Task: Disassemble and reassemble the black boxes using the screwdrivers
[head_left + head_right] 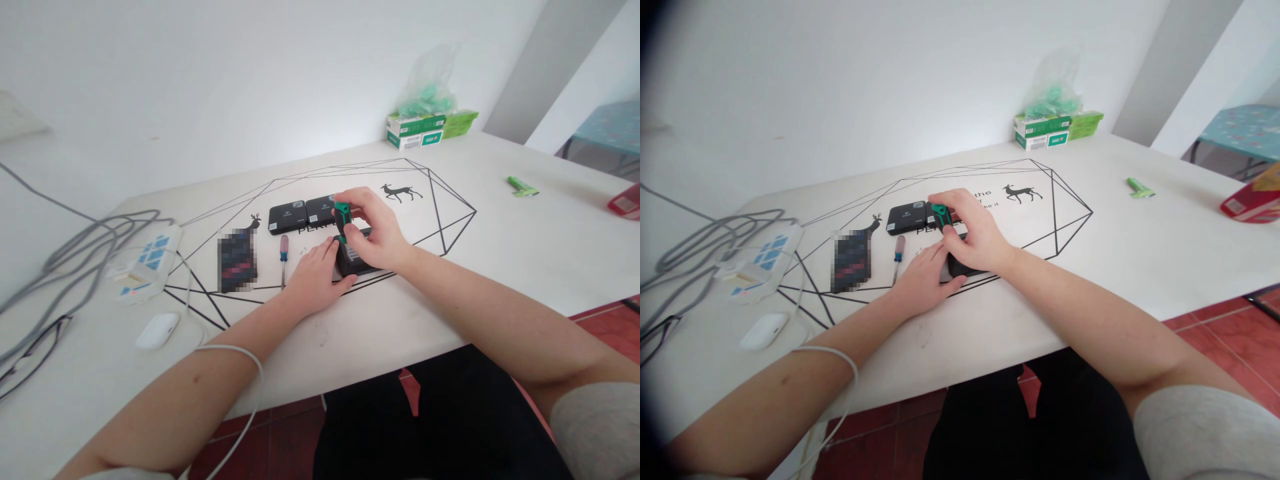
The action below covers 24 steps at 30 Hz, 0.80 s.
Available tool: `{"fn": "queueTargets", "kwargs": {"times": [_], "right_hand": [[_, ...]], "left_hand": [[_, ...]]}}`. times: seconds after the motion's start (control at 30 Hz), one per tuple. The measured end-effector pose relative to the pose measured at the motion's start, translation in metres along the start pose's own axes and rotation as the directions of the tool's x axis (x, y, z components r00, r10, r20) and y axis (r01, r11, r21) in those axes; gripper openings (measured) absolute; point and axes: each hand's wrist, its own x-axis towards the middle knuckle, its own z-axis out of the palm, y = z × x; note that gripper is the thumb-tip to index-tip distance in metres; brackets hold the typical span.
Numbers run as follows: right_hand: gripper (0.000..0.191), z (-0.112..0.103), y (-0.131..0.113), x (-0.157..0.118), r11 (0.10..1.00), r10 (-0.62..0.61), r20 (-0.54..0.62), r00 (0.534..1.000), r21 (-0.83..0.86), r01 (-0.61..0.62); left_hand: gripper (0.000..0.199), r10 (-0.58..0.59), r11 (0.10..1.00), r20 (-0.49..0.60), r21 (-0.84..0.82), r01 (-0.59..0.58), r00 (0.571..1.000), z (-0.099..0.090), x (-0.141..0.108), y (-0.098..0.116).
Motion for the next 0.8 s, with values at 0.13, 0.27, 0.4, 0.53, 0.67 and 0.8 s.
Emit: {"fn": "queueTargets", "kwargs": {"times": [0.13, 0.27, 0.4, 0.53, 0.67, 0.8], "right_hand": [[0.049, -0.0030, 0.0022, -0.0001, 1.000, -0.004, 0.044, 0.999, -0.027, 0.005], [0.037, -0.0015, 0.0046, 0.0006, 0.998, -0.025, 0.046, 0.999, -0.050, 0.028], [0.043, 0.0038, 0.0075, 0.0013, 0.996, -0.058, -0.011, 0.998, -0.075, 0.057], [0.042, 0.0061, 0.0059, -0.0001, 0.998, -0.010, -0.011, 1.000, -0.058, 0.010], [0.048, 0.0052, 0.0026, -0.0028, 1.000, 0.031, -0.011, 0.999, -0.004, -0.031], [0.049, 0.0043, 0.0016, -0.0036, 0.999, 0.048, 0.003, 0.999, 0.007, -0.048]], "left_hand": [[0.079, -0.022, 1.000, 0.015, 0.016, 0.022, 1.000, 0.0005, 0.0002, -0.0004], [0.074, 0.008, 1.000, 0.002, 0.006, -0.008, 1.000, -0.0015, 0.0008, 0.0009], [0.066, 0.029, 1.000, 0.000, -0.005, -0.029, 1.000, -0.0046, 0.0011, 0.0032], [0.067, 0.026, 1.000, -0.006, 0.000, -0.026, 1.000, -0.0040, 0.0005, 0.0027], [0.069, 0.012, 1.000, -0.003, -0.011, -0.012, 1.000, -0.0014, -0.0004, 0.0002], [0.069, 0.010, 1.000, 0.002, -0.016, -0.010, 1.000, -0.0003, -0.0005, -0.0010]]}}
